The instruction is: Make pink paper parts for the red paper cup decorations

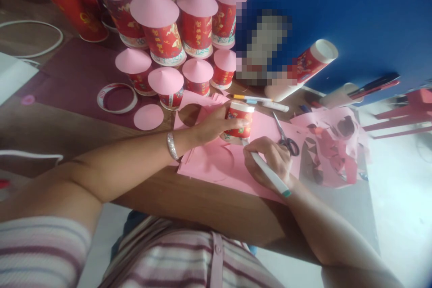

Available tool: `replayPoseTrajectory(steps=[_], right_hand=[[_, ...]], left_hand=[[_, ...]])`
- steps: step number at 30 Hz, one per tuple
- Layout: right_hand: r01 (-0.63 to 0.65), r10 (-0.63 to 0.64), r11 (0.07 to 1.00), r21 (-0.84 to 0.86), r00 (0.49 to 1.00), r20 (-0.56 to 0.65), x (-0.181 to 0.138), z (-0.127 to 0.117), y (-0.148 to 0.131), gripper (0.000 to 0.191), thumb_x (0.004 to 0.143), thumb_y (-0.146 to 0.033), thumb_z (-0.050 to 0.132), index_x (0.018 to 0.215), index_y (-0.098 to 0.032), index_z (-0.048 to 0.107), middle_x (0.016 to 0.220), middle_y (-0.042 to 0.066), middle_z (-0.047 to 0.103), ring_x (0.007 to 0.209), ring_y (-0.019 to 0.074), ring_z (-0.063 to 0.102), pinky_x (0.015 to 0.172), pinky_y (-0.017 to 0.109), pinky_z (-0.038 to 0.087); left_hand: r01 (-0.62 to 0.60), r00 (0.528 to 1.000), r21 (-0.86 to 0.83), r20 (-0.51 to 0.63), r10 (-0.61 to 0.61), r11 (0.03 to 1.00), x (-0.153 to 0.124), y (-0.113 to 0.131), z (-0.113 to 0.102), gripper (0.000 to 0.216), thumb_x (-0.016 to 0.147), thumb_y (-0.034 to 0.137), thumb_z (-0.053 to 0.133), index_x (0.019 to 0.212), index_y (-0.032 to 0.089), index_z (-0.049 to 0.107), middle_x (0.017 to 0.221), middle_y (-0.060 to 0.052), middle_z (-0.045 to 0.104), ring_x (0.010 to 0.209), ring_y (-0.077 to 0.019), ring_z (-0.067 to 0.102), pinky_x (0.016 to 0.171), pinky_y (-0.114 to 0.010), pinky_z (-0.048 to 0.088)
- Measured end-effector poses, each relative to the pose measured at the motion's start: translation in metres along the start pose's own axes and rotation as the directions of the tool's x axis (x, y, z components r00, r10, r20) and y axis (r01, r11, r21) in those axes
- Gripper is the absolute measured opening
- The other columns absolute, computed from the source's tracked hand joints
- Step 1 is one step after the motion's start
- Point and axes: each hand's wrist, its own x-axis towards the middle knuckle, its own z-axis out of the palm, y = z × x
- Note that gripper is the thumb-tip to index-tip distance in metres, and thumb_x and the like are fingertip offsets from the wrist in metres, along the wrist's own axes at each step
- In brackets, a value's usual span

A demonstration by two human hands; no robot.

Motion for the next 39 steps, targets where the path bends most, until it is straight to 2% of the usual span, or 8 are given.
replayPoseTrajectory(steps=[5, 13, 19, 27, 33, 39], right_hand=[[0.004, -0.005, 1.0, 0.012, 1.0, 0.01, 0.0007, 0.0005, 0.0, 0.021, 0.106, -0.007, 0.067, 0.102, -0.027, 0.065, 0.077, -0.004, 0.075, 0.059, 0.0133, 0.07, 0.056, 0.026, 0.055], [0.018, -0.018, 0.999, 0.045, 1.0, 0.001, 0.0014, -0.0007, -0.0001, 0.022, 0.105, -0.004, 0.066, 0.105, -0.026, 0.064, 0.078, -0.004, 0.075, 0.059, 0.0127, 0.07, 0.057, 0.025, 0.054], [0.036, -0.037, 0.999, 0.038, 0.999, 0.016, 0.0023, -0.0016, 0.0007, 0.025, 0.098, -0.002, 0.068, 0.104, -0.027, 0.065, 0.076, -0.005, 0.076, 0.058, 0.0135, 0.071, 0.057, 0.025, 0.056], [0.034, -0.036, 0.998, 0.056, 0.999, 0.036, 0.0018, -0.0016, 0.0016, 0.028, 0.098, -0.002, 0.068, 0.109, -0.027, 0.065, 0.079, -0.005, 0.077, 0.059, 0.0137, 0.072, 0.059, 0.024, 0.056], [0.031, -0.034, 0.997, 0.074, 0.999, 0.037, 0.0023, 0.0004, 0.0, 0.025, 0.101, -0.002, 0.066, 0.105, -0.027, 0.063, 0.08, -0.004, 0.077, 0.061, 0.0132, 0.073, 0.06, 0.023, 0.056], [0.02, -0.026, 0.994, 0.107, 0.998, 0.054, 0.0013, 0.001, 0.0008, 0.027, 0.099, -0.001, 0.069, 0.109, -0.026, 0.066, 0.083, -0.004, 0.079, 0.063, 0.0137, 0.075, 0.062, 0.024, 0.058]], left_hand=[[0.001, 1.0, -0.017, -0.004, -0.001, 1.0, 0.0004, -0.0011, -0.0004, 0.056, 0.079, 0.045, 0.1, 0.116, 0.02, 0.066, 0.094, 0.002, 0.071, 0.086, -0.0147, 0.07, 0.083, -0.03, 0.061], [-0.006, 1.0, -0.039, 0.008, 0.006, 0.999, 0.0015, -0.0025, -0.002, 0.059, 0.078, 0.045, 0.102, 0.118, 0.019, 0.067, 0.099, 0.0, 0.074, 0.089, -0.0143, 0.071, 0.082, -0.027, 0.061], [-0.009, 1.0, -0.019, 0.02, 0.01, 1.0, 0.0008, -0.0016, -0.0021, 0.057, 0.08, 0.049, 0.102, 0.117, 0.02, 0.068, 0.097, 0.0, 0.075, 0.088, -0.015, 0.072, 0.082, -0.028, 0.061], [-0.012, 1.0, -0.018, 0.01, 0.012, 1.0, 0.0012, -0.0021, -0.0021, 0.059, 0.079, 0.048, 0.102, 0.117, 0.021, 0.067, 0.097, 0.0, 0.075, 0.087, -0.0144, 0.072, 0.08, -0.027, 0.061], [0.013, 1.0, -0.006, 0.018, -0.013, 1.0, -0.0004, -0.0011, -0.0031, 0.063, 0.079, 0.049, 0.101, 0.122, 0.02, 0.066, 0.099, 0.0, 0.077, 0.089, -0.0166, 0.076, 0.081, -0.03, 0.062], [0.013, 1.0, 0.007, 0.005, -0.013, 1.0, -0.0002, 0.0006, -0.0018, 0.062, 0.079, 0.049, 0.102, 0.12, 0.02, 0.066, 0.098, 0.0, 0.075, 0.086, -0.0149, 0.074, 0.077, -0.027, 0.061]])
